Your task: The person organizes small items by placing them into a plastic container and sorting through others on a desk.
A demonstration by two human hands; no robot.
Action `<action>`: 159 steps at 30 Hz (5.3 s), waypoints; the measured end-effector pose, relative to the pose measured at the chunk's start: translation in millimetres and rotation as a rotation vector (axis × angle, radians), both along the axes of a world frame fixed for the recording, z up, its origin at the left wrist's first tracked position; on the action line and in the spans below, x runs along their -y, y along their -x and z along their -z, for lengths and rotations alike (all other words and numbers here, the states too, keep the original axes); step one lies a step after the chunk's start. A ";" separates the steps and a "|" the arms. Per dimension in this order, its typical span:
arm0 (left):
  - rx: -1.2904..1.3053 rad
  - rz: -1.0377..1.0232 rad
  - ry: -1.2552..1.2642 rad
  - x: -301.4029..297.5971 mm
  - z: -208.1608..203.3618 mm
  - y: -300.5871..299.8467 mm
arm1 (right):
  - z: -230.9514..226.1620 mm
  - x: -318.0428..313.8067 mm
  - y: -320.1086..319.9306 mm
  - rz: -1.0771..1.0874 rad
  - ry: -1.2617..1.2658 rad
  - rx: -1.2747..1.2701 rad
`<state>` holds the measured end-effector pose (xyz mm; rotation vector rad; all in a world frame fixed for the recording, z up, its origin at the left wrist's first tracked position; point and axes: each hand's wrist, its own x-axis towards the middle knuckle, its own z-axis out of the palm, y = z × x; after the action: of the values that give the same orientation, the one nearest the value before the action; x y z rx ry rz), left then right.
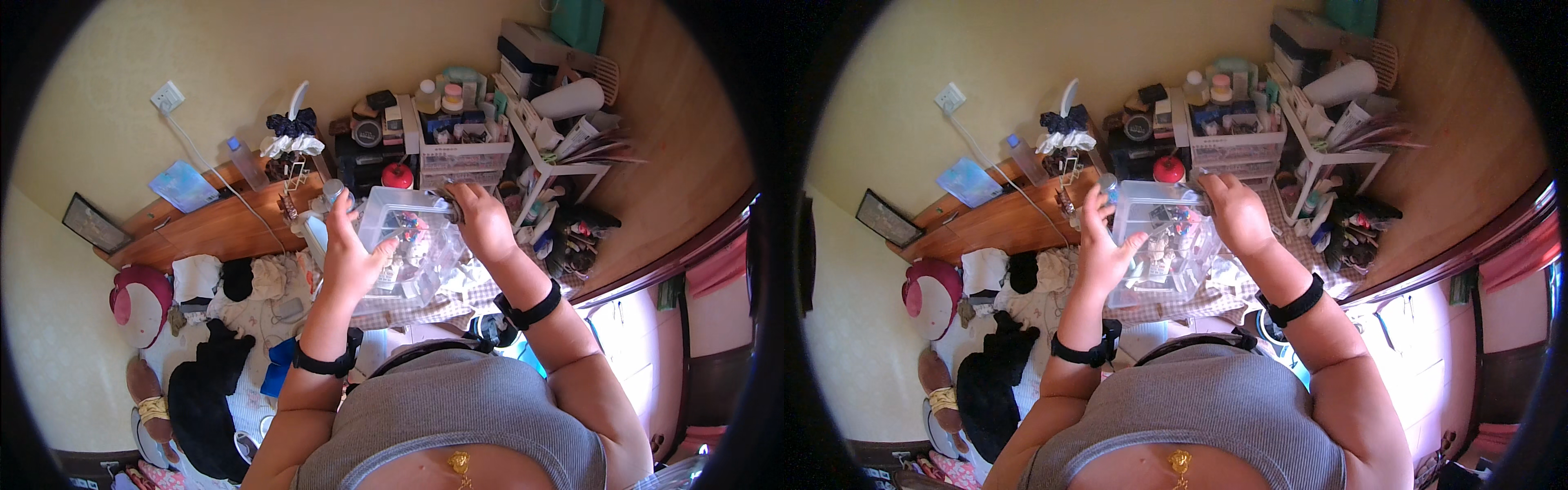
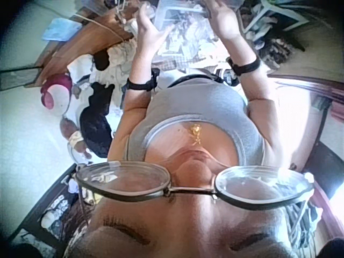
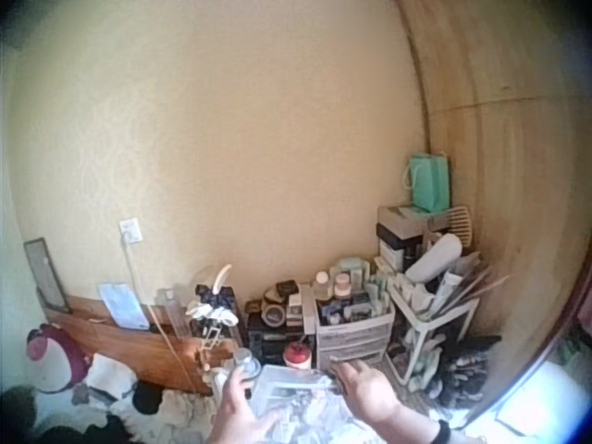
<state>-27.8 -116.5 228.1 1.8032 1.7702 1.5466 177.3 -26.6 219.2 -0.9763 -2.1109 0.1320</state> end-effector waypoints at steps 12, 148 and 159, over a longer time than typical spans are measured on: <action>-0.448 0.215 0.637 -25.9 -12.4 -34.6 | -5.5 3.2 2.7 -0.362 -0.143 -0.012; -0.763 -0.022 0.016 18.3 -17.9 -17.9 | -17.4 16.9 -5.8 -0.422 0.095 0.056; -0.739 -0.051 0.062 22.5 -19.1 -5.5 | -6.4 2.1 -34.1 -0.302 0.199 -0.194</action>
<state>-22.3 -139.0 247.1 2.5155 2.1135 0.8553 211.4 -28.7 225.6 -0.7172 -2.0779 0.5748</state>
